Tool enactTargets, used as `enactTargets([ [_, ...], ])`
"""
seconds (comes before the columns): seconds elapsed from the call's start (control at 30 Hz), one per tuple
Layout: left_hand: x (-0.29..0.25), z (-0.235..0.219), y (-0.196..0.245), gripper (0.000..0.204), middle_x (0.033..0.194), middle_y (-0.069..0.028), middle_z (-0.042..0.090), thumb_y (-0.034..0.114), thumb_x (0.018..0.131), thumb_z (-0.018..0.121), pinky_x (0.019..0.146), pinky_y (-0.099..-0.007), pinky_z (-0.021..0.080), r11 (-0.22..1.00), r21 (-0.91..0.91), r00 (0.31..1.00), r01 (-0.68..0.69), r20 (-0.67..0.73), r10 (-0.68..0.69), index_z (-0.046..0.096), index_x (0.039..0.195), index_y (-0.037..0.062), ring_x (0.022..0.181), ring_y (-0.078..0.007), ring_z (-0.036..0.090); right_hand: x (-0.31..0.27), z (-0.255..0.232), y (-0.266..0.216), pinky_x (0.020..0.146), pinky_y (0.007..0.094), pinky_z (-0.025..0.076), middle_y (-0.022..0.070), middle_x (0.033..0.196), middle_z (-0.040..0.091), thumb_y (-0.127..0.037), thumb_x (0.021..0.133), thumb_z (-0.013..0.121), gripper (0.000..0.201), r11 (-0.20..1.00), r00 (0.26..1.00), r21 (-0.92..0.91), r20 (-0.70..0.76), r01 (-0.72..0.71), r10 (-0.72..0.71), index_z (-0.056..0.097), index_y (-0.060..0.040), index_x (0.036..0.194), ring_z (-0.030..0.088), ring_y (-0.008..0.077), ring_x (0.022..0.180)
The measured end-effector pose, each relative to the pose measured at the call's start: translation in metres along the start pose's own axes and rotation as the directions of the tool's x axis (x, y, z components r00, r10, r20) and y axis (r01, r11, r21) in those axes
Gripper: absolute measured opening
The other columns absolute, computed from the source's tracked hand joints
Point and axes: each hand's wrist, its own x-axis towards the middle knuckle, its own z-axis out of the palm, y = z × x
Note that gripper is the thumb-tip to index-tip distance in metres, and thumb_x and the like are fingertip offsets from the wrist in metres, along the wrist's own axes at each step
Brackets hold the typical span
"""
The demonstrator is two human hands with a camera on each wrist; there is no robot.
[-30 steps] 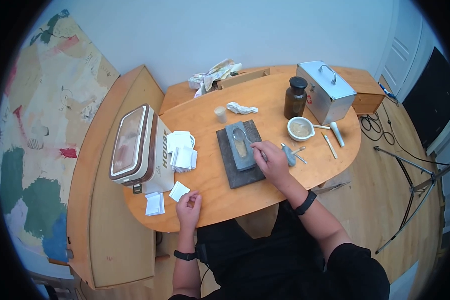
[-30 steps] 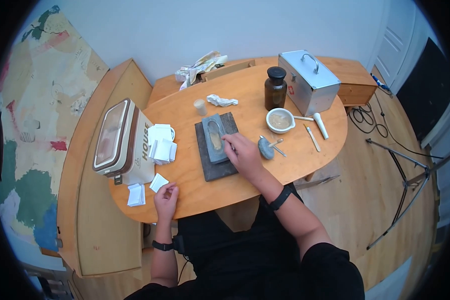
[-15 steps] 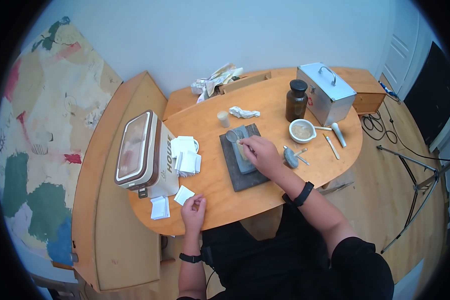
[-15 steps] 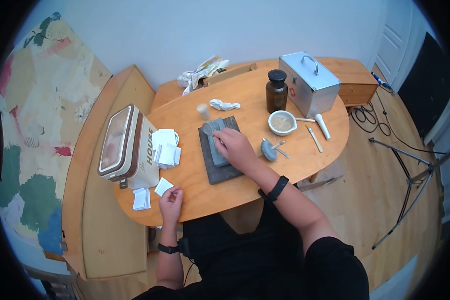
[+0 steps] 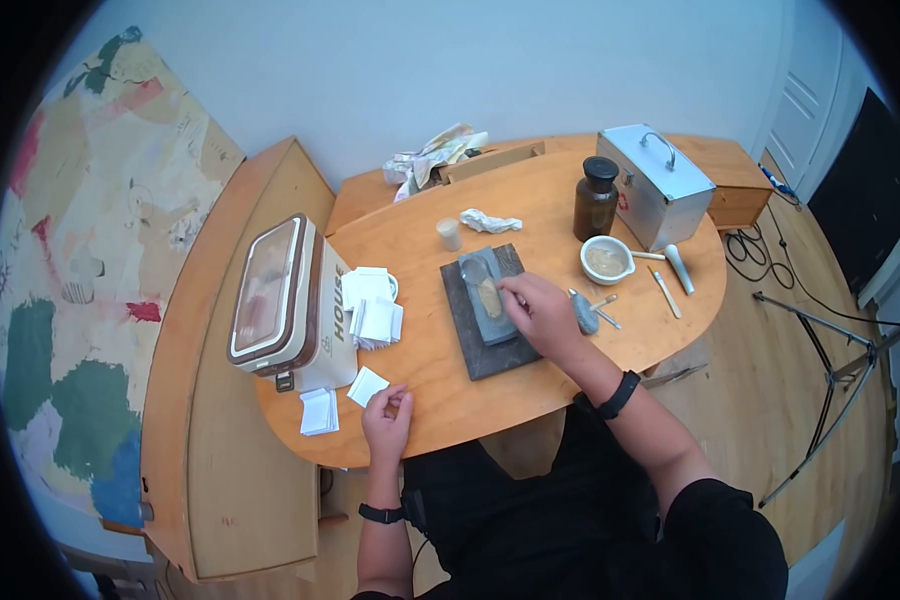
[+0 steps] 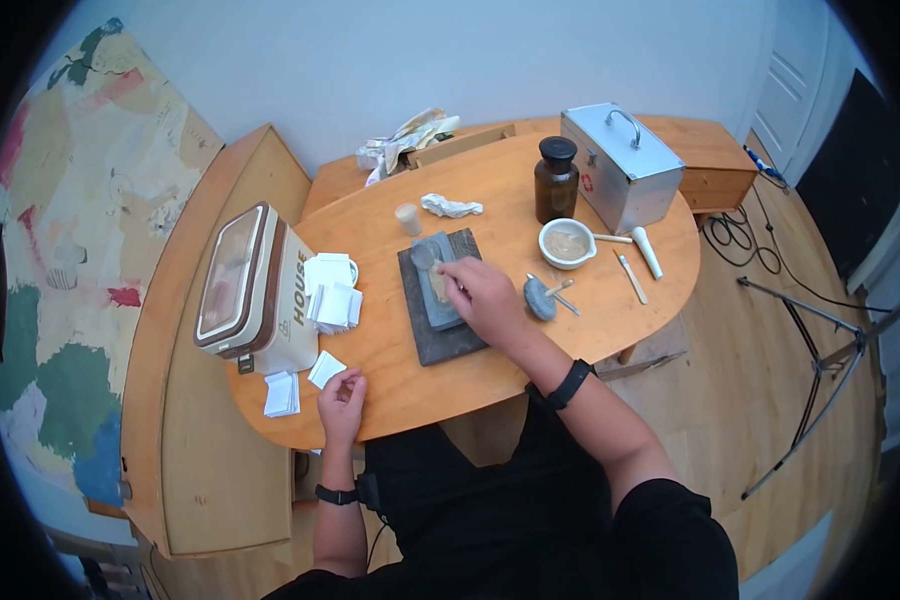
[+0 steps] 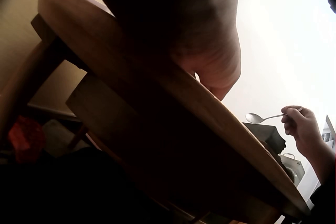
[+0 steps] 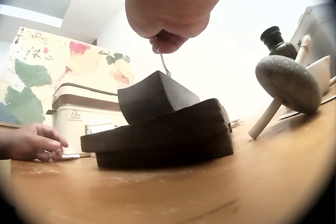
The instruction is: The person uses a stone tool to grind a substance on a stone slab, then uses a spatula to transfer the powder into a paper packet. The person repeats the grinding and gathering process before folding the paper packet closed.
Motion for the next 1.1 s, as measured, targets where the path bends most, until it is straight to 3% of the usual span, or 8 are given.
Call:
enactTargets([
  [0.13, 0.000, 0.001, -0.001, 0.020, 0.092, -0.0020, 0.071, 0.008, 0.092, 0.077, 0.060, -0.0195, 0.043, 1.000, -0.007, 1.000, 0.010, -0.012, -0.010, 0.075, 0.110, 0.0008, 0.078, -0.0060, 0.061, -0.001, -0.006, 0.004, 0.066, 0.0363, 0.053, 0.0135, 0.085, 0.067, 0.001, 0.088, 0.069, 0.013, 1.000, 1.000, 0.002, 0.017, -0.007, 0.007, 0.070, -0.0006, 0.101, 0.066, 0.0291, 0.074],
  [0.57, 0.000, 0.000, 0.007, 0.019, 0.092, -0.0029, 0.072, 0.010, 0.092, 0.076, 0.059, -0.0211, 0.041, 0.997, -0.023, 0.997, 0.080, -0.004, -0.080, 0.077, 0.109, 0.0024, 0.076, -0.0067, 0.061, -0.028, -0.108, 0.014, 0.069, 0.0287, 0.053, 0.0111, 0.087, 0.070, 0.002, 0.096, 0.065, 0.013, 0.994, 0.965, -0.055, -0.248, -0.099, 0.083, 0.071, 0.0019, 0.107, 0.069, 0.0191, 0.076],
  [0.67, 0.001, -0.001, 0.009, 0.019, 0.092, -0.0024, 0.072, 0.010, 0.092, 0.076, 0.060, -0.0209, 0.042, 0.998, 0.011, 0.998, 0.061, 0.004, -0.061, 0.077, 0.109, 0.0021, 0.077, -0.0061, 0.060, -0.039, -0.133, 0.034, 0.064, 0.0224, 0.052, 0.0062, 0.090, 0.070, -0.001, 0.101, 0.062, 0.012, 0.979, 0.939, -0.076, -0.305, -0.190, 0.159, 0.071, 0.0019, 0.108, 0.065, 0.0099, 0.076],
  [0.77, 0.000, 0.001, -0.002, 0.018, 0.091, -0.0016, 0.071, 0.009, 0.092, 0.076, 0.061, -0.0208, 0.043, 0.997, -0.054, 0.999, 0.046, -0.010, -0.047, 0.076, 0.109, 0.0016, 0.077, -0.0053, 0.060, -0.050, -0.154, 0.053, 0.063, 0.0221, 0.052, 0.0052, 0.091, 0.069, -0.002, 0.102, 0.062, 0.013, 0.967, 0.905, -0.029, -0.359, -0.254, 0.227, 0.071, 0.0017, 0.109, 0.064, 0.0089, 0.075],
  [0.9, 0.001, 0.001, 0.007, 0.015, 0.087, -0.0008, 0.068, 0.008, 0.093, 0.075, 0.061, -0.0214, 0.043, 0.999, 0.002, 0.999, 0.047, -0.002, -0.047, 0.076, 0.106, 0.0002, 0.074, -0.0063, 0.057, -0.055, -0.170, 0.064, 0.063, 0.0223, 0.052, 0.0048, 0.092, 0.069, -0.005, 0.102, 0.062, 0.015, 0.959, 0.877, -0.043, -0.418, -0.282, 0.239, 0.072, 0.0017, 0.111, 0.063, 0.0082, 0.074],
  [1.1, 0.002, -0.001, -0.004, 0.012, 0.078, 0.0051, 0.058, 0.012, 0.098, 0.072, 0.060, -0.0206, 0.037, 0.998, 0.053, 1.000, -0.019, 0.014, 0.018, 0.072, 0.097, -0.0002, 0.068, -0.0031, 0.047, -0.064, -0.175, 0.080, 0.063, 0.0229, 0.052, 0.0050, 0.092, 0.069, -0.007, 0.102, 0.062, 0.016, 0.936, 0.861, -0.013, -0.398, -0.351, 0.317, 0.073, 0.0017, 0.111, 0.064, 0.0083, 0.074],
])
